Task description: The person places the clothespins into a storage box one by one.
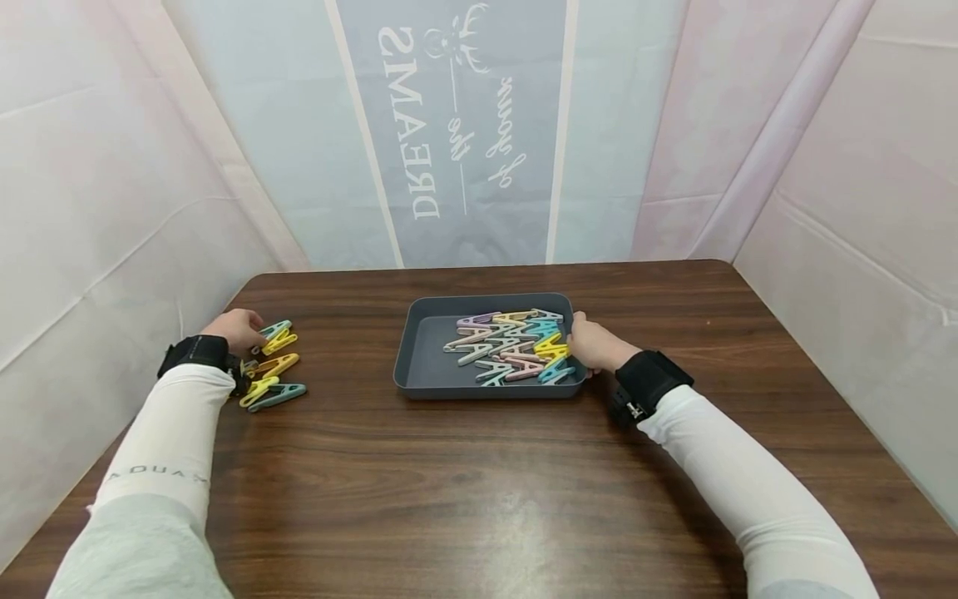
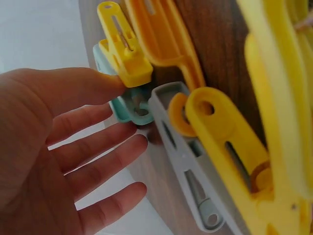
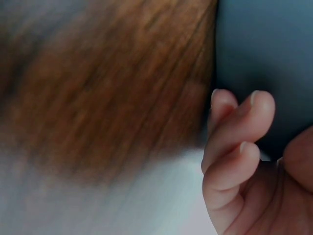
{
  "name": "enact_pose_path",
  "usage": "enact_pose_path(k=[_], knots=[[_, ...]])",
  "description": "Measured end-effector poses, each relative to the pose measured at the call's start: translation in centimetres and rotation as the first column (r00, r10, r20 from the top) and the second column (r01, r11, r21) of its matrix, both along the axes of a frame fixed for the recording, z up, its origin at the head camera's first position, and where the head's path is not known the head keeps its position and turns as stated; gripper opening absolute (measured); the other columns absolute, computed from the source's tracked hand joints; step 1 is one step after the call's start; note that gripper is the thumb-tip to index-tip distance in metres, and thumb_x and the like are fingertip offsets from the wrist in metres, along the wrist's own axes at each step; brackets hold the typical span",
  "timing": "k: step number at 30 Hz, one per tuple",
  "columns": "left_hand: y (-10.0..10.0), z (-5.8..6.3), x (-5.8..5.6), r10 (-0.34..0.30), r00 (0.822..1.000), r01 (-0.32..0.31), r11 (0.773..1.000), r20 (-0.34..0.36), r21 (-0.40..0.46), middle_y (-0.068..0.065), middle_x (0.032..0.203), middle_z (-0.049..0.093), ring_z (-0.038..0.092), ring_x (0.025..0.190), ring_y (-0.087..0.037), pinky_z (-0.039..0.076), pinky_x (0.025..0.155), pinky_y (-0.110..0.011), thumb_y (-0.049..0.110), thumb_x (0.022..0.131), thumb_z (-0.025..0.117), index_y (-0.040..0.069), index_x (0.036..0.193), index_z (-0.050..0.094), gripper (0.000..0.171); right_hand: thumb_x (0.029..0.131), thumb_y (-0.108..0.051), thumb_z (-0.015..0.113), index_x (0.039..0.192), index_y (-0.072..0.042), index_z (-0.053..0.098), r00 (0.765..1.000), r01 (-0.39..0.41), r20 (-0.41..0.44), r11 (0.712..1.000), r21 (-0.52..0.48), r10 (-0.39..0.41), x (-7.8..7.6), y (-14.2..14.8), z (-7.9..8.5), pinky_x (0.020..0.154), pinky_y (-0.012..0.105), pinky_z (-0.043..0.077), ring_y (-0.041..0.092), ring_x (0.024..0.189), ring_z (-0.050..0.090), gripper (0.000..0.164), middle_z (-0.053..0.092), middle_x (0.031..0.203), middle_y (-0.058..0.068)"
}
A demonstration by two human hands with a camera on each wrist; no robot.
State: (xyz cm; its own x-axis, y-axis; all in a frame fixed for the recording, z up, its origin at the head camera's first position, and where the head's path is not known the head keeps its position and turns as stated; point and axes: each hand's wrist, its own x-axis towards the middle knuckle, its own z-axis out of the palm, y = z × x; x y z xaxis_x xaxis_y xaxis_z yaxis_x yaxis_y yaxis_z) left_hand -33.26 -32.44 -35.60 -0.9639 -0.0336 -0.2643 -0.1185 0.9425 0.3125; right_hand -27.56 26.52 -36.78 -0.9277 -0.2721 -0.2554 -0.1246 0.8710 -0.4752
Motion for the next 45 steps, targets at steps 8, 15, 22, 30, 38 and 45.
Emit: enact_pose_path(k=[8,15,22,30,38,45], knots=[[0.3,-0.4,0.0,-0.008,0.998,0.005,0.999,-0.059,-0.05,-0.026,0.101,0.064,0.061,0.085,-0.035,0.048,0.071,-0.046,0.018,0.084,0.066,-0.013,0.114,0.059,0.043,0.104,-0.01,0.036,0.136,0.021,0.012,1.0,0.011,0.009,1.0,-0.003,-0.011,-0.1,-0.1,0.2,0.046,0.03,0.042,0.019,0.047,0.047,0.05,0.047,0.075,0.015],[0.8,0.0,0.8,-0.011,0.998,0.007,0.998,-0.069,-0.056,-0.019,0.087,0.065,0.06,0.077,-0.031,0.047,0.065,-0.041,0.018,0.085,0.066,-0.01,0.103,0.064,0.034,0.103,-0.009,0.036,0.137,0.021,0.01,1.0,0.01,0.014,1.0,-0.001,-0.009,-0.1,-0.1,0.2,0.047,0.03,0.043,0.019,0.048,0.047,0.052,0.046,0.074,0.015],[1.2,0.2,1.0,0.022,0.994,-0.026,0.999,-0.111,-0.031,-0.019,0.085,0.062,0.058,0.075,-0.032,0.046,0.062,-0.039,0.02,0.085,0.068,-0.011,0.102,0.061,0.035,0.103,-0.008,0.036,0.136,0.021,0.01,1.0,-0.007,0.002,1.0,-0.002,0.007,0.0,-0.1,0.2,0.047,0.03,0.042,0.018,0.047,0.046,0.051,0.046,0.071,0.014],[4.5,2.0,-0.3,-0.07,0.959,0.063,0.997,-0.274,-0.037,-0.016,0.082,0.063,0.055,0.071,-0.03,0.045,0.061,-0.04,0.017,0.084,0.067,-0.005,0.098,0.066,0.027,0.103,-0.008,0.035,0.135,0.022,0.01,1.0,-0.014,-0.008,1.0,0.001,0.014,0.0,0.0,0.3,0.046,0.029,0.042,0.018,0.047,0.046,0.051,0.046,0.07,0.013],[10.3,4.3,-1.4,-0.264,0.906,0.233,0.964,-0.332,-0.129,-0.02,0.095,0.065,0.059,0.081,-0.033,0.047,0.072,-0.049,0.017,0.087,0.069,-0.005,0.108,0.064,0.031,0.103,-0.009,0.036,0.137,0.021,0.01,1.0,0.012,0.007,1.0,-0.003,-0.012,-0.1,0.0,0.2,0.047,0.031,0.044,0.019,0.049,0.048,0.052,0.048,0.075,0.016],[15.3,5.2,-0.8,-0.382,0.863,0.368,0.924,-0.331,-0.108,-0.013,0.092,0.064,0.057,0.077,-0.028,0.045,0.071,-0.044,0.019,0.088,0.069,0.0,0.105,0.066,0.026,0.104,-0.009,0.037,0.136,0.022,0.011,1.0,0.015,0.003,1.0,0.004,-0.015,0.0,-0.1,-0.1,0.047,0.03,0.045,0.019,0.049,0.049,0.052,0.048,0.076,0.017]])
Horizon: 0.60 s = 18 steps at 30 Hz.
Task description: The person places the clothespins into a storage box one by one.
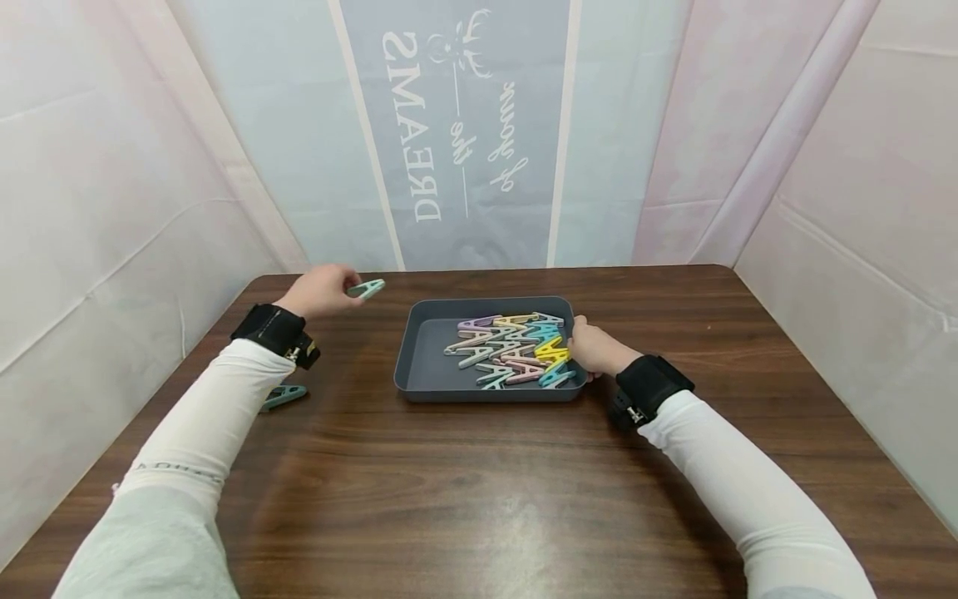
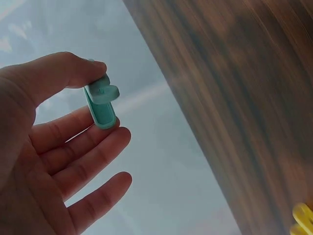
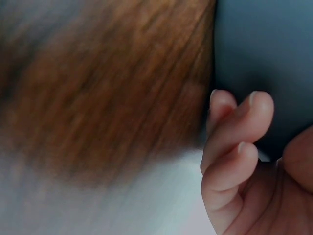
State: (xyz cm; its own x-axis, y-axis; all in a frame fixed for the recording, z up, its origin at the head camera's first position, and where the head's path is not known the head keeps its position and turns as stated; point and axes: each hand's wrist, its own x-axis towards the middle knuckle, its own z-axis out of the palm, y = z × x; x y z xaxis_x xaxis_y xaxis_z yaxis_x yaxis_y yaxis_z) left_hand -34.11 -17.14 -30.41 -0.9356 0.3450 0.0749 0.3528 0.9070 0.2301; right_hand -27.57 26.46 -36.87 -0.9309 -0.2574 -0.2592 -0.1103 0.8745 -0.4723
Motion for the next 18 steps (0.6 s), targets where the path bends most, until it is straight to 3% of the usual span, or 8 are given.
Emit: enact_pose_path(k=[6,13,15,18], knots=[[4.3,0.3,0.7,-0.146,0.988,0.144,0.989,-0.045,-0.028,-0.006,0.084,0.065,0.054,0.071,-0.022,0.044,0.066,-0.036,0.02,0.088,0.071,0.004,0.101,0.07,0.021,0.104,-0.01,0.037,0.137,0.021,0.011,1.0,0.007,0.009,1.0,0.001,-0.007,-0.1,0.0,0.0,0.048,0.031,0.044,0.019,0.049,0.048,0.052,0.047,0.076,0.016],[9.1,0.0,1.3,-0.252,0.967,0.244,0.956,-0.028,-0.166,-0.002,0.085,0.066,0.052,0.07,-0.016,0.044,0.065,-0.033,0.02,0.087,0.072,0.006,0.098,0.073,0.018,0.104,-0.01,0.037,0.137,0.021,0.011,1.0,0.002,0.0,1.0,0.012,-0.002,-0.2,0.2,-0.1,0.047,0.031,0.044,0.02,0.048,0.048,0.052,0.048,0.074,0.016],[10.0,-0.3,1.3,-0.274,0.961,0.264,0.944,-0.025,-0.199,0.001,0.073,0.057,0.045,0.065,-0.015,0.039,0.061,-0.031,0.018,0.087,0.071,0.008,0.084,0.069,0.011,0.103,-0.01,0.037,0.137,0.022,0.011,1.0,0.0,0.0,1.0,0.01,0.0,-0.3,0.2,-0.2,0.047,0.031,0.044,0.02,0.048,0.049,0.053,0.048,0.075,0.016],[11.0,-0.8,1.5,-0.278,0.96,0.263,0.931,-0.026,-0.253,0.002,0.066,0.044,0.039,0.062,-0.014,0.034,0.058,-0.03,0.013,0.087,0.067,0.01,0.073,0.057,0.018,0.103,-0.01,0.037,0.136,0.021,0.011,1.0,0.0,0.004,1.0,0.006,0.0,-0.3,0.1,-0.2,0.047,0.031,0.045,0.019,0.048,0.049,0.052,0.049,0.077,0.018]])
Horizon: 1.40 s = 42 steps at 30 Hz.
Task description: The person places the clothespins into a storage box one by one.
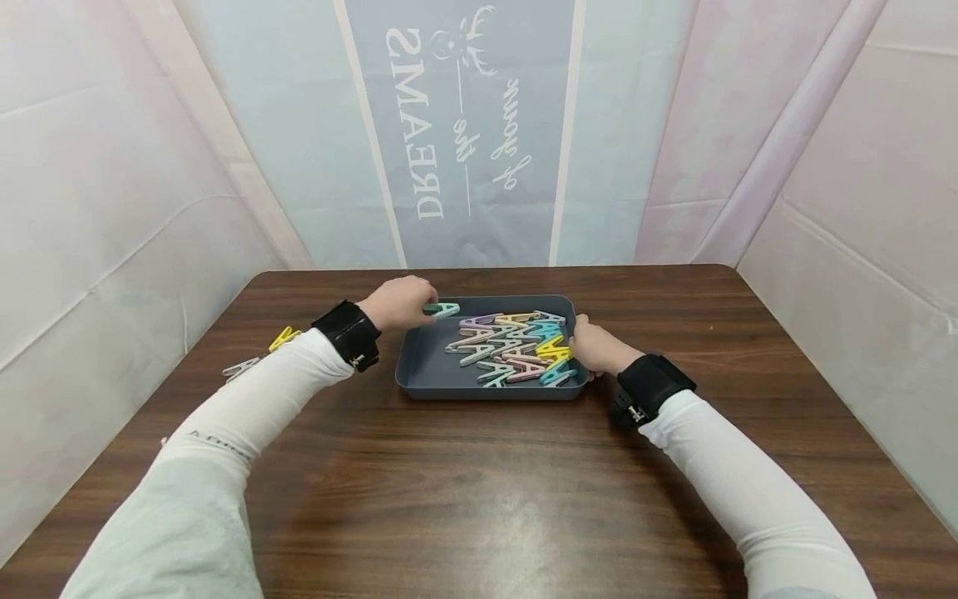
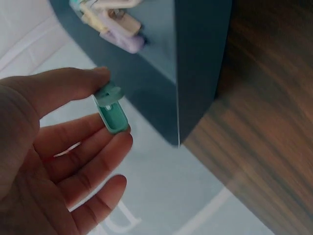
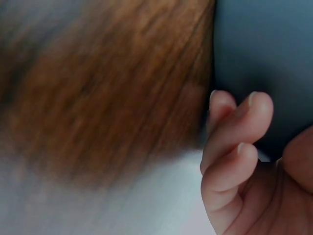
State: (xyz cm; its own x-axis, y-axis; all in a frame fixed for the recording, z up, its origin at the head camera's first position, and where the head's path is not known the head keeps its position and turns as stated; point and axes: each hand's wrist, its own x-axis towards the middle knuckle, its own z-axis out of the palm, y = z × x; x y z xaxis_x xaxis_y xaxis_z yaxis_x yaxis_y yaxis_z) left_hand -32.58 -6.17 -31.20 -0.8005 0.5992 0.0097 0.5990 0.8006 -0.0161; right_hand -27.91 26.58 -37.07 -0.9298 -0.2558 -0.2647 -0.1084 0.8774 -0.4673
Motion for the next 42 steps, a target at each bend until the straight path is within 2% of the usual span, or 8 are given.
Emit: enact_pose_path(k=[2,4,8,12,20,26,32,42], knots=[[0.6,-0.3,0.1,0.013,1.0,-0.013,0.999,-0.01,-0.03,0.0,0.064,0.04,0.039,0.061,-0.016,0.034,0.057,-0.03,0.009,0.088,0.064,0.01,0.071,0.052,0.021,0.103,-0.01,0.037,0.136,0.021,0.012,1.0,0.002,0.0,1.0,-0.002,-0.002,-0.1,0.0,0.0,0.047,0.031,0.045,0.02,0.049,0.049,0.052,0.049,0.078,0.019],[1.0,-0.7,0.1,0.029,0.999,-0.03,0.998,-0.028,-0.056,-0.003,0.066,0.047,0.045,0.061,-0.017,0.039,0.059,-0.033,0.006,0.088,0.061,0.008,0.075,0.056,0.014,0.103,-0.01,0.038,0.136,0.021,0.012,1.0,0.001,-0.002,1.0,-0.005,-0.002,-0.1,0.1,0.1,0.047,0.031,0.045,0.02,0.049,0.05,0.052,0.049,0.079,0.019],[1.6,-1.9,-0.8,0.031,0.998,-0.035,0.996,-0.056,-0.079,-0.007,0.072,0.058,0.053,0.064,-0.019,0.047,0.061,-0.036,0.004,0.087,0.059,0.004,0.083,0.064,0.006,0.103,-0.009,0.038,0.135,0.021,0.013,1.0,-0.007,-0.01,1.0,-0.008,0.007,-0.1,0.0,0.3,0.046,0.03,0.045,0.019,0.048,0.049,0.051,0.048,0.078,0.019],[2.1,-3.0,-1.6,0.027,0.999,-0.031,0.992,-0.036,-0.124,-0.006,0.073,0.059,0.053,0.064,-0.018,0.046,0.061,-0.035,0.004,0.089,0.058,0.005,0.087,0.066,0.008,0.103,-0.009,0.037,0.135,0.022,0.012,1.0,-0.012,-0.008,1.0,-0.01,0.012,0.1,0.1,0.2,0.046,0.029,0.044,0.018,0.047,0.049,0.051,0.048,0.074,0.017],[2.7,-3.2,-1.3,0.05,0.996,-0.039,0.988,0.069,-0.149,-0.004,0.074,0.054,0.047,0.065,-0.017,0.037,0.06,-0.031,0.003,0.094,0.058,0.007,0.094,0.066,0.009,0.103,-0.009,0.036,0.136,0.022,0.01,1.0,-0.016,-0.009,1.0,-0.014,0.016,0.3,0.0,0.5,0.046,0.03,0.044,0.018,0.046,0.048,0.053,0.048,0.07,0.015],[3.0,-3.6,-1.8,0.048,0.995,-0.034,0.987,0.092,-0.155,-0.005,0.075,0.054,0.045,0.067,-0.017,0.034,0.063,-0.03,0.002,0.096,0.055,0.006,0.096,0.065,0.01,0.103,-0.009,0.036,0.137,0.022,0.008,1.0,-0.017,0.0,1.0,-0.009,0.017,0.4,0.0,0.5,0.047,0.03,0.044,0.019,0.047,0.048,0.054,0.047,0.071,0.015],[3.5,-3.2,-1.9,0.079,0.988,-0.054,0.983,0.135,-0.176,-0.006,0.078,0.053,0.043,0.069,-0.018,0.034,0.065,-0.032,0.001,0.097,0.053,0.004,0.096,0.064,0.011,0.104,-0.009,0.035,0.138,0.022,0.007,1.0,-0.018,-0.006,1.0,-0.001,0.018,0.4,0.0,0.5,0.046,0.03,0.043,0.018,0.046,0.046,0.054,0.047,0.069,0.014],[4.6,-3.4,-2.5,0.025,0.992,0.007,0.968,0.121,-0.252,-0.01,0.1,0.068,0.06,0.082,-0.02,0.04,0.069,-0.031,0.002,0.096,0.057,0.005,0.11,0.068,0.018,0.104,-0.009,0.036,0.138,0.022,0.008,1.0,-0.011,0.009,1.0,-0.016,0.011,0.2,0.0,0.2,0.047,0.03,0.043,0.018,0.048,0.048,0.054,0.048,0.073,0.015]])
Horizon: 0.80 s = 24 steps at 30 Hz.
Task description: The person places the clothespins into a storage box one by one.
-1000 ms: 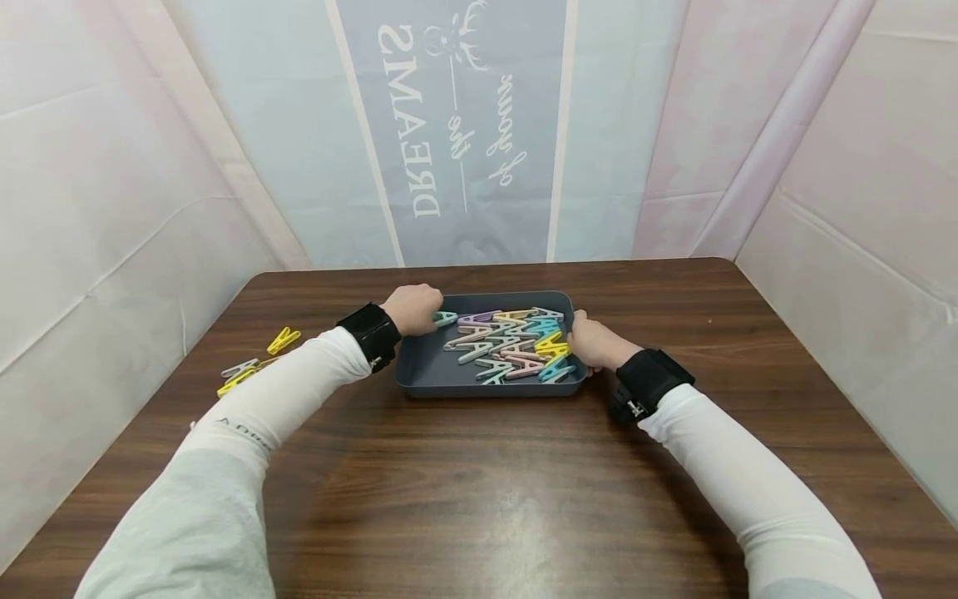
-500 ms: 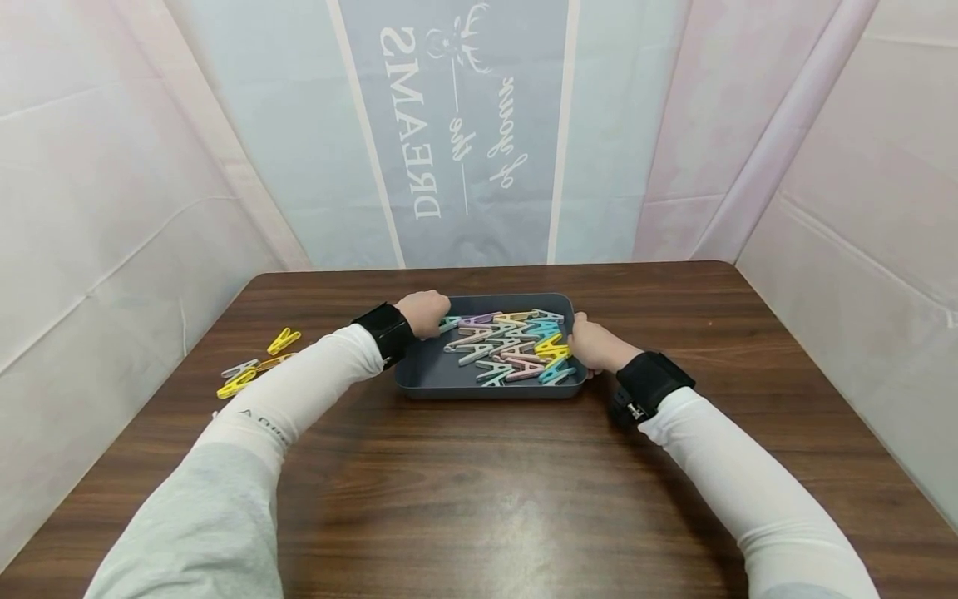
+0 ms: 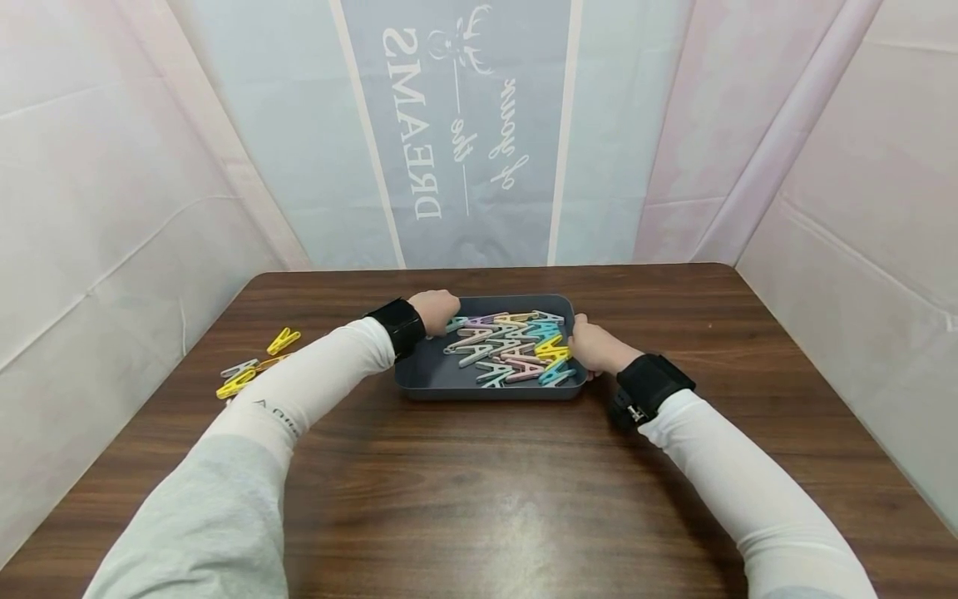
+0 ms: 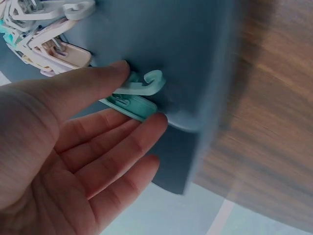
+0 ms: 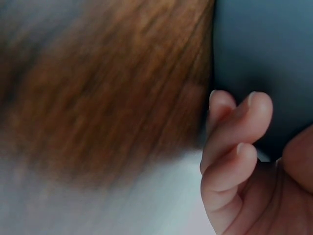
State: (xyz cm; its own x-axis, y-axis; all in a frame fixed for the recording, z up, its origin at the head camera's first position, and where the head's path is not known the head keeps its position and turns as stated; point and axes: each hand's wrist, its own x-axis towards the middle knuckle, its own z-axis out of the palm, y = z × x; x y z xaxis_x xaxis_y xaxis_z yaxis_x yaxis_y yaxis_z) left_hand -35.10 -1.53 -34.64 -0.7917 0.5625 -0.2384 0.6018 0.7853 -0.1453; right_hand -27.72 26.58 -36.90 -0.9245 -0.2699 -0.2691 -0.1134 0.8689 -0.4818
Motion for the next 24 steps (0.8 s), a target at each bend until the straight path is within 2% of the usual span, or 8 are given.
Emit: enact_pose_path(k=[6,9,15,17,22,24], knots=[[1.0,0.3,0.1,0.052,0.998,-0.051,0.998,0.038,-0.028,-0.01,0.106,0.067,0.063,0.093,-0.022,0.047,0.078,-0.033,0.002,0.096,0.058,0.006,0.115,0.067,0.021,0.103,-0.009,0.036,0.137,0.022,0.01,1.0,0.007,-0.003,1.0,0.006,-0.007,0.0,-0.1,-0.1,0.047,0.03,0.043,0.018,0.047,0.047,0.053,0.047,0.074,0.016],[1.2,0.3,0.1,0.055,0.998,-0.054,0.998,0.026,-0.036,-0.01,0.107,0.067,0.064,0.096,-0.023,0.048,0.08,-0.034,0.002,0.095,0.059,0.006,0.116,0.067,0.022,0.104,-0.01,0.036,0.137,0.022,0.01,1.0,0.013,0.003,1.0,0.012,-0.013,0.1,-0.2,-0.1,0.047,0.03,0.043,0.018,0.048,0.048,0.052,0.047,0.074,0.016],[1.2,0.5,0.1,0.047,0.999,-0.046,0.998,0.004,-0.037,-0.01,0.11,0.067,0.063,0.097,-0.022,0.047,0.08,-0.032,0.002,0.096,0.057,0.006,0.12,0.065,0.025,0.104,-0.01,0.037,0.136,0.021,0.011,1.0,0.016,0.002,1.0,0.013,-0.016,0.0,-0.3,-0.1,0.047,0.03,0.044,0.019,0.048,0.048,0.052,0.047,0.075,0.016],[1.1,0.7,0.2,0.053,0.999,-0.053,0.998,0.004,-0.036,-0.01,0.108,0.067,0.063,0.091,-0.021,0.045,0.075,-0.031,0.003,0.096,0.057,0.006,0.118,0.065,0.023,0.104,-0.01,0.036,0.137,0.021,0.01,1.0,0.015,0.002,1.0,0.011,-0.015,0.0,-0.3,-0.1,0.047,0.031,0.044,0.019,0.048,0.048,0.052,0.048,0.075,0.016],[0.5,1.9,0.6,0.013,0.997,-0.021,0.994,-0.076,-0.108,-0.006,0.099,0.067,0.058,0.08,-0.017,0.042,0.066,-0.031,0.016,0.094,0.063,0.01,0.112,0.067,0.02,0.104,-0.01,0.035,0.139,0.021,0.007,1.0,0.018,0.008,1.0,0.01,-0.018,0.0,-0.2,-0.1,0.047,0.031,0.044,0.019,0.047,0.047,0.054,0.047,0.072,0.015],[0.1,2.6,0.8,-0.012,0.993,-0.004,0.992,-0.119,-0.125,-0.005,0.096,0.067,0.06,0.081,-0.017,0.045,0.067,-0.033,0.02,0.092,0.066,0.01,0.11,0.068,0.02,0.104,-0.01,0.035,0.139,0.021,0.007,1.0,0.024,0.009,1.0,0.011,-0.024,0.0,-0.2,-0.1,0.047,0.031,0.044,0.019,0.047,0.047,0.055,0.047,0.072,0.014]])
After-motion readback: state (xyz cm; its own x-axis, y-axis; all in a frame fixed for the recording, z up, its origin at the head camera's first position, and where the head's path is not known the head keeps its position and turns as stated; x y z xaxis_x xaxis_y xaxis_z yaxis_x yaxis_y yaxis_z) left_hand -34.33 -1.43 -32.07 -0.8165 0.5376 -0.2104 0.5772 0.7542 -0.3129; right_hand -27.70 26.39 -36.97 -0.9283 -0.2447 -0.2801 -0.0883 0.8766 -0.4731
